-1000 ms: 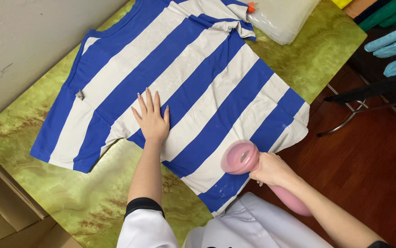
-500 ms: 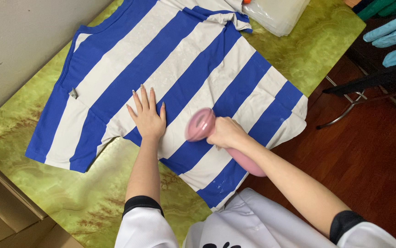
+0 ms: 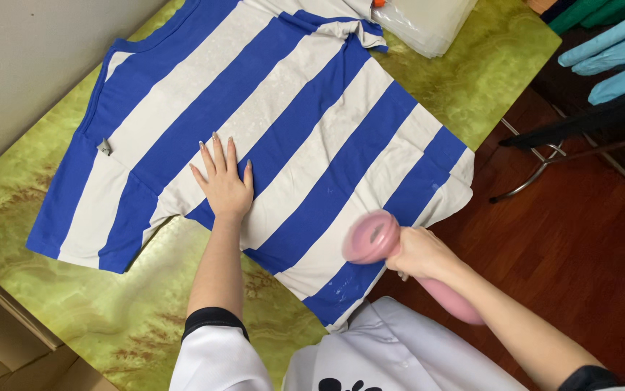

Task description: The person irons a blue and white striped t-shirt on a table using a pink handheld steamer, then folds the shirt neatly into a compact rectangle.

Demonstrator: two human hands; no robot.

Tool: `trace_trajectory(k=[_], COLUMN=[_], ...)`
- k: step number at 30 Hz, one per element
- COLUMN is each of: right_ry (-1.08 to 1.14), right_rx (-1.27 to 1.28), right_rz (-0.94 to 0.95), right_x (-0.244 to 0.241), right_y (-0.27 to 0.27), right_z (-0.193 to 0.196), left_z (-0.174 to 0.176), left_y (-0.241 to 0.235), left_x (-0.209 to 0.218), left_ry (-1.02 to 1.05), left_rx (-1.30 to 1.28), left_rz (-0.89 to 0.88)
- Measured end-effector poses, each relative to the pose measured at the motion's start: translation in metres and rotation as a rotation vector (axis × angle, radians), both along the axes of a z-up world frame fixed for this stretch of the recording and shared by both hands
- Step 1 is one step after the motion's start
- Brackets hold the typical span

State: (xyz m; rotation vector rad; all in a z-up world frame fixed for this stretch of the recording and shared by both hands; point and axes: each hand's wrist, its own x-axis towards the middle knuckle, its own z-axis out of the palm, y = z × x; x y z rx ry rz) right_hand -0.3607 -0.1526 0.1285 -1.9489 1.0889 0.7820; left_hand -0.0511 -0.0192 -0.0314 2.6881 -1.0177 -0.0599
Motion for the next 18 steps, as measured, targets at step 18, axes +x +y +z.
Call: trace_trajectory(k=[18], right_ry=[0.031], right_rx=[0.014], right_rz=[-0.059], right_x=[-0.018], right_y=[0.001], right_z=[0.001], left_z=[0.002], left_y=[-0.045], left_x=[-0.089], left_ry=[0.018], left_rx=[0.021], left_rz=[-0.185])
